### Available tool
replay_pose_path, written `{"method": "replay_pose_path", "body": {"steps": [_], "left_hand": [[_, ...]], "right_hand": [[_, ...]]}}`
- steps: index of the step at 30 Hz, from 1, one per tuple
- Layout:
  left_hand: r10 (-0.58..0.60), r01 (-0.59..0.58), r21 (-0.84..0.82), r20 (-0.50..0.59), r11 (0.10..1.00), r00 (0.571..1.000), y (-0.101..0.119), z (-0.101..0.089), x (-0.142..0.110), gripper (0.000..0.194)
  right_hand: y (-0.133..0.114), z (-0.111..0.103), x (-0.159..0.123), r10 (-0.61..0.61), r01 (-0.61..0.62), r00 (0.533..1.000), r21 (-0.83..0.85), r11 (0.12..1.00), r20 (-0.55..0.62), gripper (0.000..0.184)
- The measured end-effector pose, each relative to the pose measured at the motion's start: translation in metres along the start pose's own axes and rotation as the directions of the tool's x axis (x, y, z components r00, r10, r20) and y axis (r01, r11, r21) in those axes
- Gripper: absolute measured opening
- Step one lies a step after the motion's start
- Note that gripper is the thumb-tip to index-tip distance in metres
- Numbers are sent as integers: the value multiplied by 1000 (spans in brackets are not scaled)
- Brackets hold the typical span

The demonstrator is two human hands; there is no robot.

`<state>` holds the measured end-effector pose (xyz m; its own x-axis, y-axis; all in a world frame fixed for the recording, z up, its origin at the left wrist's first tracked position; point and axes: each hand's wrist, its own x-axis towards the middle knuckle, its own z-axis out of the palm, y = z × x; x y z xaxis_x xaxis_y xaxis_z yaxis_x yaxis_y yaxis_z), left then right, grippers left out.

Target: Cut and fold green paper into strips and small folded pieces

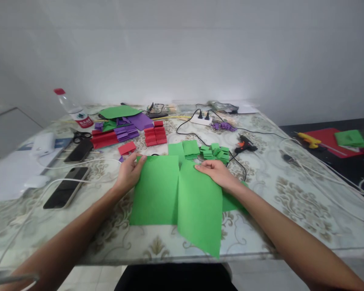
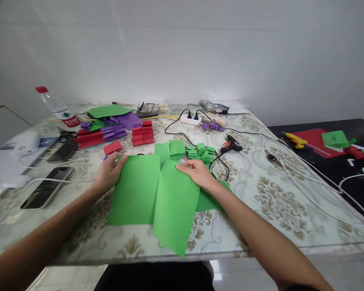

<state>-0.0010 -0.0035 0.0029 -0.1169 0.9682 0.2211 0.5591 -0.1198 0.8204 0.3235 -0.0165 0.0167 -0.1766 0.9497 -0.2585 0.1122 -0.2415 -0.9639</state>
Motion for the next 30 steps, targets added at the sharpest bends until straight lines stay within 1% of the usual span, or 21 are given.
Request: {"method": "replay_pose_path", "body": {"steps": [4,10,14,18,21,24,26,30], "left_hand": [[-41,41,-36,-8,999,999,0,-2,2,29],[-109,107,-131,-7,986,994,1,-3,7,36],[-137,133,-208,-7,969,991,1,-4,10,43],[-161,169,-278,53,946,986,5,-6,9,46],[-159,181,-305,96,935,983,7,-6,7,43],[-148,169,-312,91,935,985,6,-5,8,42],[-142,159,-308,79,938,987,4,-3,9,41],[-137,150,-272,68,950,988,0,-2,11,37]], "right_hand": [[-3,-1,-1,35,-34,999,63,997,-17,33],[-13,-1,-4,122,-133,991,244,961,58,22],[-15,0,-4,135,-143,990,342,929,48,16],[-13,1,-2,134,-124,991,398,909,3,20],[-11,2,0,137,-107,990,402,909,-46,23],[-8,3,-1,116,-69,987,366,928,-109,22],[-7,3,-2,73,-21,986,320,947,-153,23],[-6,4,-5,-52,98,974,203,974,-221,33]]}}
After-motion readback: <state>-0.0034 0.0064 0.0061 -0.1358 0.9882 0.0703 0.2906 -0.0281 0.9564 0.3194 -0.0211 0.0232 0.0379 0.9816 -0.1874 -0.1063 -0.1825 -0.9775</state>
